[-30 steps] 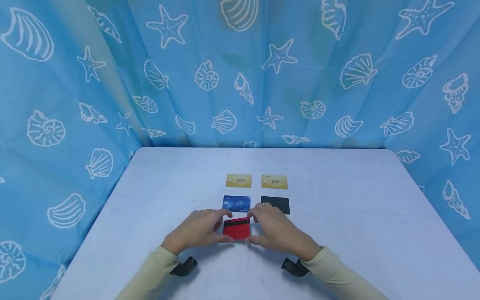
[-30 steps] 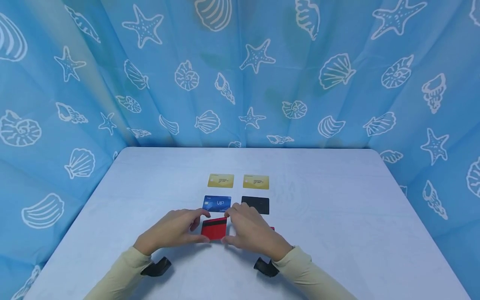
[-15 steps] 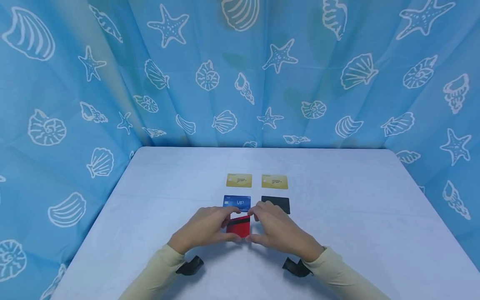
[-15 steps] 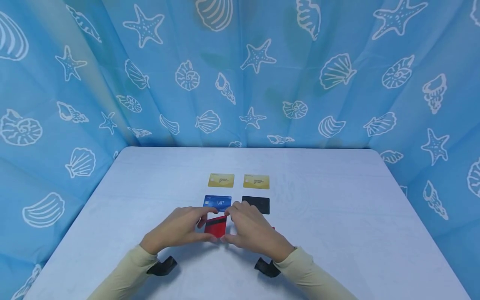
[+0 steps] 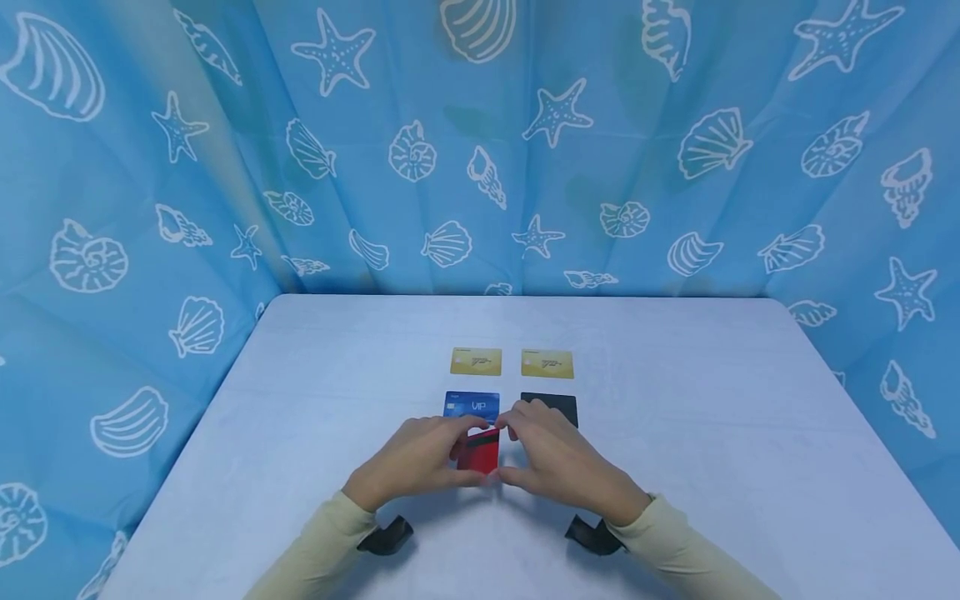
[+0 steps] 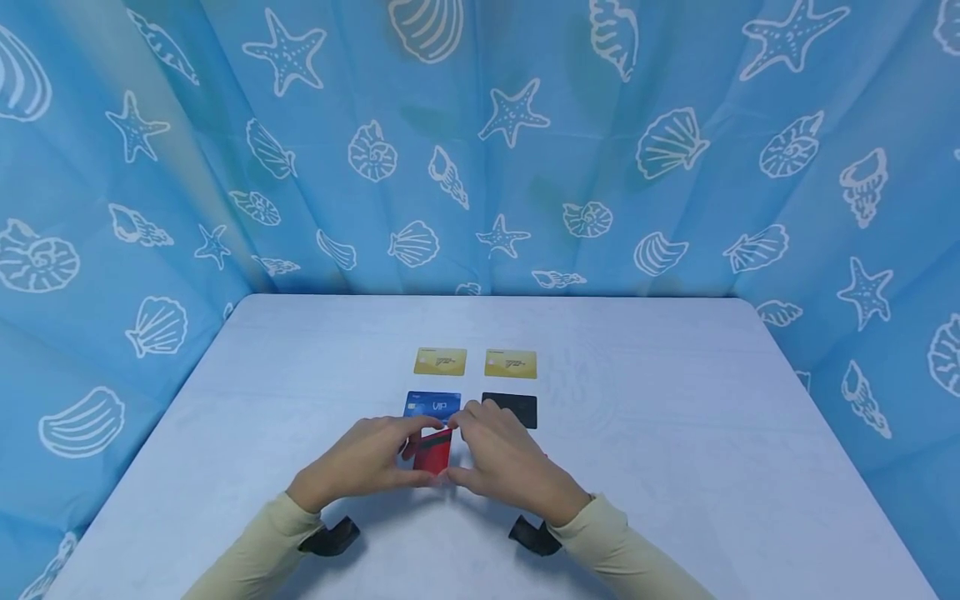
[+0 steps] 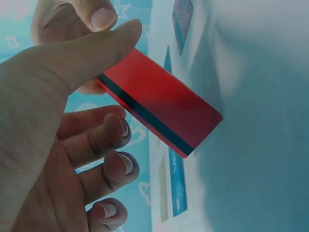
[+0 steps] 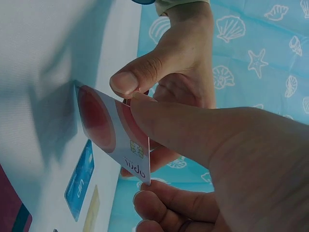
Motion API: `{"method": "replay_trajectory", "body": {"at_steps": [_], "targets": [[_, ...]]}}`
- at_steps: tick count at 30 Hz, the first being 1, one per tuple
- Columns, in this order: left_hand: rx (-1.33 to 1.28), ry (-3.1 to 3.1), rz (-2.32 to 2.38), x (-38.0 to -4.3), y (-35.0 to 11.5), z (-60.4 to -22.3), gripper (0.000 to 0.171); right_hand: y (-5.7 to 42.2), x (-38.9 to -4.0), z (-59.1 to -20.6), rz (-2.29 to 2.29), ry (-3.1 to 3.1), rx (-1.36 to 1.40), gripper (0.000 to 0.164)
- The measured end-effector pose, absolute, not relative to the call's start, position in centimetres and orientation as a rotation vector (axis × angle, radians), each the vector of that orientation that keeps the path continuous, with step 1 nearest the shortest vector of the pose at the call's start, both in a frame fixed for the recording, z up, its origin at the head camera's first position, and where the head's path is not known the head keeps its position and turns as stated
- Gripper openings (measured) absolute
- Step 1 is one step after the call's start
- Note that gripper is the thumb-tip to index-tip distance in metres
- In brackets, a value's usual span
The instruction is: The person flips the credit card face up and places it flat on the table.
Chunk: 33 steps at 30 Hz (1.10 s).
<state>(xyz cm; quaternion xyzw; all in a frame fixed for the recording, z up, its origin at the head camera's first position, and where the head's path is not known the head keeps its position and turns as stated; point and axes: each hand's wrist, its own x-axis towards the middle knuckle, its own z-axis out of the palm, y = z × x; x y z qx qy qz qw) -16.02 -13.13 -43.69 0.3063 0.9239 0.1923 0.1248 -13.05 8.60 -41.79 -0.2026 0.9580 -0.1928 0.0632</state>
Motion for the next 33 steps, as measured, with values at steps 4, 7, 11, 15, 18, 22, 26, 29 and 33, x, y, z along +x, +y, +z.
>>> {"method": "replay_trajectory", "body": {"at_steps": [4, 7, 11, 15, 18, 22, 26, 29, 33], "targets": [[0.910, 2.694, 0.574, -15.94, -13.16, -43.67, 0.071, 8.58, -12.98, -41.68, -0.585, 2.897, -0.603, 0.058], [0.931, 2.691, 0.587, -15.90, -13.12, -43.68, 0.071, 8.56, -12.95, -41.60, -0.582, 2.904, -0.608, 0.058], [0.945, 2.681, 0.597, -15.85, -13.00, -43.68, 0.072, 8.54, -12.84, -41.46, -0.581, 2.917, -0.624, 0.058], [0.946, 2.678, 0.609, -15.76, -12.95, -43.65, 0.074, 8.50, -12.69, -41.28, -0.590, 2.918, -0.635, 0.058], [0.949, 2.682, 0.616, -15.69, -12.96, -43.65, 0.074, 8.43, -12.63, -41.15, -0.592, 2.918, -0.633, 0.059], [0.961, 2.687, 0.619, -15.66, -12.97, -43.63, 0.073, 8.39, -12.59, -41.05, -0.587, 2.921, -0.630, 0.061], [0.966, 2.689, 0.624, -15.63, -13.00, -43.47, 0.071, 8.50, -12.62, -40.97, -0.587, 2.916, -0.631, 0.062], [0.958, 2.690, 0.634, -15.66, -13.08, -43.34, 0.068, 8.71, -12.74, -40.88, -0.601, 2.906, -0.628, 0.065], [0.952, 2.701, 0.652, -15.73, -13.26, -43.25, 0.067, 9.05, -13.00, -40.85, -0.614, 2.892, -0.635, 0.070]]}}
